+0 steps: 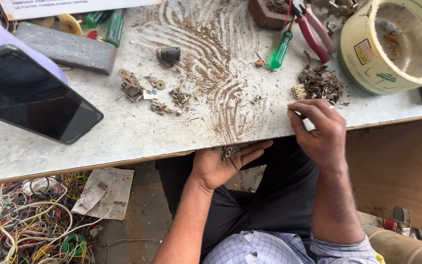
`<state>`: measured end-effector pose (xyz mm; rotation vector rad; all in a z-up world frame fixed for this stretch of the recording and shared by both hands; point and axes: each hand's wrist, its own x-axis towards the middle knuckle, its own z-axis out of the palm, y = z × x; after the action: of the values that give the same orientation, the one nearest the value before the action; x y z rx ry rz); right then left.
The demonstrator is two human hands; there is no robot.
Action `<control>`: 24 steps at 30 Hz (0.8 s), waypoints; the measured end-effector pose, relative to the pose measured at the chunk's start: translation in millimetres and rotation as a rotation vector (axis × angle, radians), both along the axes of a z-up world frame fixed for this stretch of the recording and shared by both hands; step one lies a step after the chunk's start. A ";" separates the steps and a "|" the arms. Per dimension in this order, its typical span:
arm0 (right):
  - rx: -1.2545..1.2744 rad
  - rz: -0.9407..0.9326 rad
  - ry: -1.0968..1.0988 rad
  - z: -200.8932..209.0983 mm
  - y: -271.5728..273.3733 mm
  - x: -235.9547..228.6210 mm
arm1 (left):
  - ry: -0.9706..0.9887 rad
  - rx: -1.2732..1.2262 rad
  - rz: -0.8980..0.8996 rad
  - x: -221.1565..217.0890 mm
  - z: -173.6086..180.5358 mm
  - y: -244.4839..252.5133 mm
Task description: The person sorts small metal parts and debris on a cluttered workbench, picking up pieces and placing them into a container. The person handles various small metallic components by hand, moving them between piles and a nearby container.
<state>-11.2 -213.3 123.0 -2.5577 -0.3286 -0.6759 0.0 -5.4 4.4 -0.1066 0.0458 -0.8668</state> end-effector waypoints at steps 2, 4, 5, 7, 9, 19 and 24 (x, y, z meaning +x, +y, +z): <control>-0.101 0.018 -0.010 0.4 1.9 4.1 | -0.007 0.018 0.001 0.4 0.4 0.1; -0.181 0.030 -0.018 0.9 8.7 10.2 | -0.003 0.039 -0.001 0.4 1.7 -0.2; -0.213 0.030 -0.021 1.1 12.9 14.2 | -0.012 0.033 0.002 0.2 2.7 0.4; -0.269 0.039 -0.029 1.6 21.0 22.0 | -0.031 0.016 0.012 0.2 5.3 0.5; -0.318 0.050 -0.030 1.6 27.3 27.4 | -0.025 -0.027 0.031 -0.9 7.8 0.9; -0.234 0.062 0.006 9.1 47.4 28.3 | -0.044 -0.035 0.055 -1.4 -1.6 -0.4; -0.266 0.211 0.001 13.8 76.8 49.3 | -0.019 -0.023 0.064 -2.8 -17.0 -5.6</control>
<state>38.0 -136.4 136.8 -2.7174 -0.7204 -0.5853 -2.8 -11.0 -12.6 -0.1206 0.0149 -0.8043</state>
